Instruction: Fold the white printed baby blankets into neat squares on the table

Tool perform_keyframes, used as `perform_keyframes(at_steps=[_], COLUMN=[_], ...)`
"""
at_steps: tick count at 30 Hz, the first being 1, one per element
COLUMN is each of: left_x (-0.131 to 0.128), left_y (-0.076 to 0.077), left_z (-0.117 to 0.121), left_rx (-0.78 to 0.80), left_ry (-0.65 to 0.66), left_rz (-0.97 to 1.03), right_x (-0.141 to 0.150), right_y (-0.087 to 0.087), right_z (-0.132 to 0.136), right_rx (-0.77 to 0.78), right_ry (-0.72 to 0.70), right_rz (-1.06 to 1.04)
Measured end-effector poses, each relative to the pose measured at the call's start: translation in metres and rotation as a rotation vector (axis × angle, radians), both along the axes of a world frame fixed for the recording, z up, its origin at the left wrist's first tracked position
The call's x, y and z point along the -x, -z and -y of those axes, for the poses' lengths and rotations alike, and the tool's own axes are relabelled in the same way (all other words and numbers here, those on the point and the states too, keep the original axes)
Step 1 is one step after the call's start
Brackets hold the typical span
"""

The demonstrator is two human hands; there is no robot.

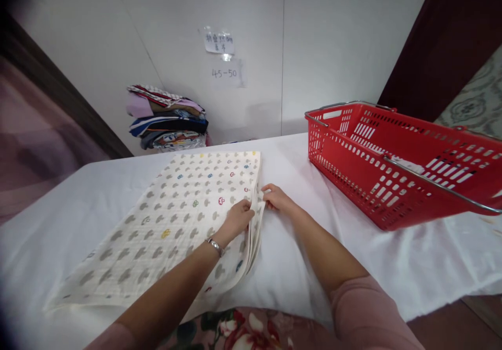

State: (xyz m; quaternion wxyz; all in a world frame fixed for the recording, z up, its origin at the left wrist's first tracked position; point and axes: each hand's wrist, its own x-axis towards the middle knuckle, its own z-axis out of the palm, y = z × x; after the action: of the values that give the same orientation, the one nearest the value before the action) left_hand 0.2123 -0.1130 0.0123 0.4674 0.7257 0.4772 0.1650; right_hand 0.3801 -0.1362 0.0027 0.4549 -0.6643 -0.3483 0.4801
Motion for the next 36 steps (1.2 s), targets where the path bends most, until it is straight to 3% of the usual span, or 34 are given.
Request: perform_keyframes(at_steps=[6, 12, 17, 22, 31, 36], left_x=[-0.001, -0.004, -0.007, -0.004, 0.004, 0.005], left_y=[-0.004, -0.007, -0.004, -0.003, 0.007, 0.002], left_z=[0.007, 0.013, 0.02, 0.022, 0.011, 0.024], left_rx=[-0.15, -0.326, -0.432, -0.374, -0.086, -0.293], left_ry=[0.041, 0.125, 0.216, 0.226, 0.059, 0.143], left_rz=[-0.15, -0.267, -0.436, -0.372, -0.034, -0.163], right_x=[0.005, 0.009, 0.011, 0.011, 0.008, 0.008], right_y=[0.01, 0.001, -0.006, -0.003, 0.004, 0.004], right_z=[-0.001, 0.002, 0.005, 0.006, 0.003, 0.004], right_rx=[0.025, -0.048, -0.008, -0.043, -0.064, -0.079], right_ry=[-0.057, -0.051, -0.066, -0.092, -0.084, -0.068], right_rz=[-0.026, -0.157, -0.208, -0.141, -0.178, -0.19])
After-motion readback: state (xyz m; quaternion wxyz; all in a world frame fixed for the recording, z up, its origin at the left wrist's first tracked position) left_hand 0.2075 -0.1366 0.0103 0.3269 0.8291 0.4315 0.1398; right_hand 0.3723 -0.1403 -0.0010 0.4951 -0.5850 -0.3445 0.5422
